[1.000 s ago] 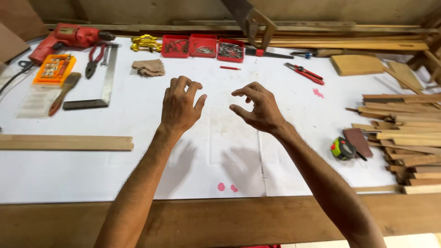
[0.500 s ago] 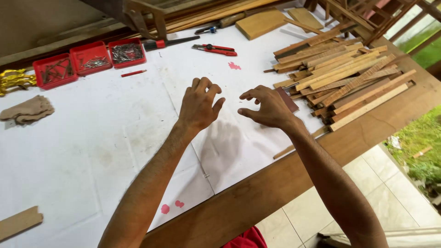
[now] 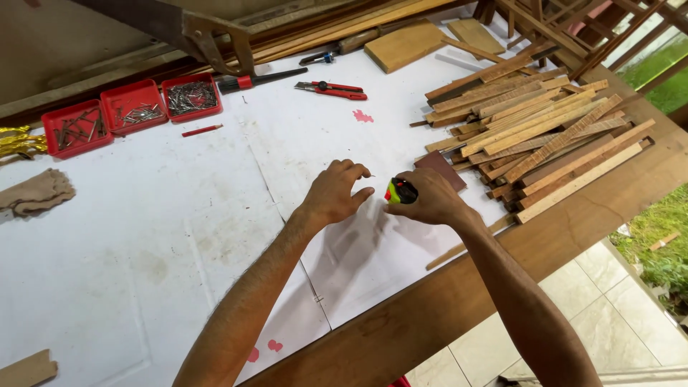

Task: The recorder is sanding a thin piece of wood using a sanding block at a workbench.

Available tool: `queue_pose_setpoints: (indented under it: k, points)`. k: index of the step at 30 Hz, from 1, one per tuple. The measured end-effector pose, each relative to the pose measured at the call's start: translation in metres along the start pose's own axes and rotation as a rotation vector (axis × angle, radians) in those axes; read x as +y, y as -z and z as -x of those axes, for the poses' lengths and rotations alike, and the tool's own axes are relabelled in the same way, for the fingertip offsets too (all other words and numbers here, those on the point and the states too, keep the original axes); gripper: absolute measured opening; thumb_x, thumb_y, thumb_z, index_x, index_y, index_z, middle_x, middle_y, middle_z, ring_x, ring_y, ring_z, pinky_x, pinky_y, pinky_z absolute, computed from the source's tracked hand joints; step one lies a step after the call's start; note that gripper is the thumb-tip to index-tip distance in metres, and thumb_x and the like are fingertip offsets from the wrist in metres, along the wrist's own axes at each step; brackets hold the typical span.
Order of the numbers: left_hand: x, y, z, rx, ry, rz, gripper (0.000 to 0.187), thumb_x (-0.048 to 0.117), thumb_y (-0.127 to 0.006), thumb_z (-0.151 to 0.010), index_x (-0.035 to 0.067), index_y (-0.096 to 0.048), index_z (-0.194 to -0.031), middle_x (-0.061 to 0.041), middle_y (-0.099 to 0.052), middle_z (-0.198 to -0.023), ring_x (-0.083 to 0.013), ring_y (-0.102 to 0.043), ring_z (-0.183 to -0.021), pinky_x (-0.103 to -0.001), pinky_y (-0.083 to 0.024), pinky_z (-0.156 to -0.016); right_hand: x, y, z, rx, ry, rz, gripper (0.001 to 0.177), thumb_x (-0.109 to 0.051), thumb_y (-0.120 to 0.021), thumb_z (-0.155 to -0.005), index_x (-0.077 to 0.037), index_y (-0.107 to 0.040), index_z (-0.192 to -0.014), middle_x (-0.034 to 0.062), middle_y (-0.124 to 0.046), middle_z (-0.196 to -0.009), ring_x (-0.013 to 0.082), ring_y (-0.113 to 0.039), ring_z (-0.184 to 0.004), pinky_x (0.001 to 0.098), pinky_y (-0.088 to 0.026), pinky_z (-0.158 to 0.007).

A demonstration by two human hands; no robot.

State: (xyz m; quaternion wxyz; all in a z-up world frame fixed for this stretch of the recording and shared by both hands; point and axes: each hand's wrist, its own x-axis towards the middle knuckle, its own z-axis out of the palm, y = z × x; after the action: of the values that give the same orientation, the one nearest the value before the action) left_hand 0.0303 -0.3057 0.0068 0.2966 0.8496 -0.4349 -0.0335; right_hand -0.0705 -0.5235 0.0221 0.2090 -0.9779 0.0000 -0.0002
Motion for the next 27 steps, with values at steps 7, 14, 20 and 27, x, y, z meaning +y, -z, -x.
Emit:
queue_pose_setpoints:
  k: [7, 14, 20, 27]
  points:
    - [0.003, 0.048, 0.028, -0.017, 0.193, 0.715, 0.036, 0.035, -0.07, -0.095, 0.007, -0.07, -0.118, -0.004, -0.077, -0.095, -0.0106, -0.071, -0.08, -0.027, -0.059, -0.073, -0.075, 0.023, -0.006, -0.139, 0.033, -0.756, 0.043, -0.04, -0.063, -0.093, -0.009, -0.067, -0.123, 0.0108, -0.07, -0.094, 0.0191, -0.068, -0.077, 0.0318, -0.057, -0.067]
    - [0.001, 0.091, 0.071, 0.046, 0.402, 1.152, 0.031, 0.026, -0.081, -0.09, -0.002, -0.071, -0.1, -0.008, -0.071, -0.085, -0.013, -0.062, -0.073, -0.029, -0.055, -0.068, -0.116, 0.014, -0.027, -0.371, 0.015, -1.369, 0.049, -0.048, -0.048, -0.096, -0.008, -0.054, -0.125, 0.0147, -0.069, -0.084, 0.0183, -0.061, -0.061, 0.0282, -0.047, -0.048]
    - [0.003, 0.13, 0.105, 0.195, 0.485, 0.984, 0.03, 0.026, -0.075, -0.091, 0.001, -0.067, -0.107, -0.005, -0.069, -0.084, -0.012, -0.064, -0.072, -0.029, -0.057, -0.061, -0.158, -0.003, -0.049, -0.446, 0.024, -1.275, 0.054, -0.052, -0.051, -0.095, -0.008, -0.057, -0.126, 0.0112, -0.068, -0.087, 0.0149, -0.058, -0.065, 0.0247, -0.042, -0.05]
    - [-0.038, 0.166, 0.159, 0.211, 0.469, 1.118, 0.033, 0.028, -0.063, -0.102, 0.0, -0.062, -0.12, -0.008, -0.067, -0.083, -0.0156, -0.068, -0.069, -0.034, -0.063, -0.062, -0.201, -0.04, -0.093, -0.529, 0.339, -1.212, 0.067, -0.042, -0.078, -0.084, -0.008, -0.051, -0.134, -0.0011, -0.061, -0.102, 0.0087, -0.052, -0.081, 0.0222, -0.043, -0.063]
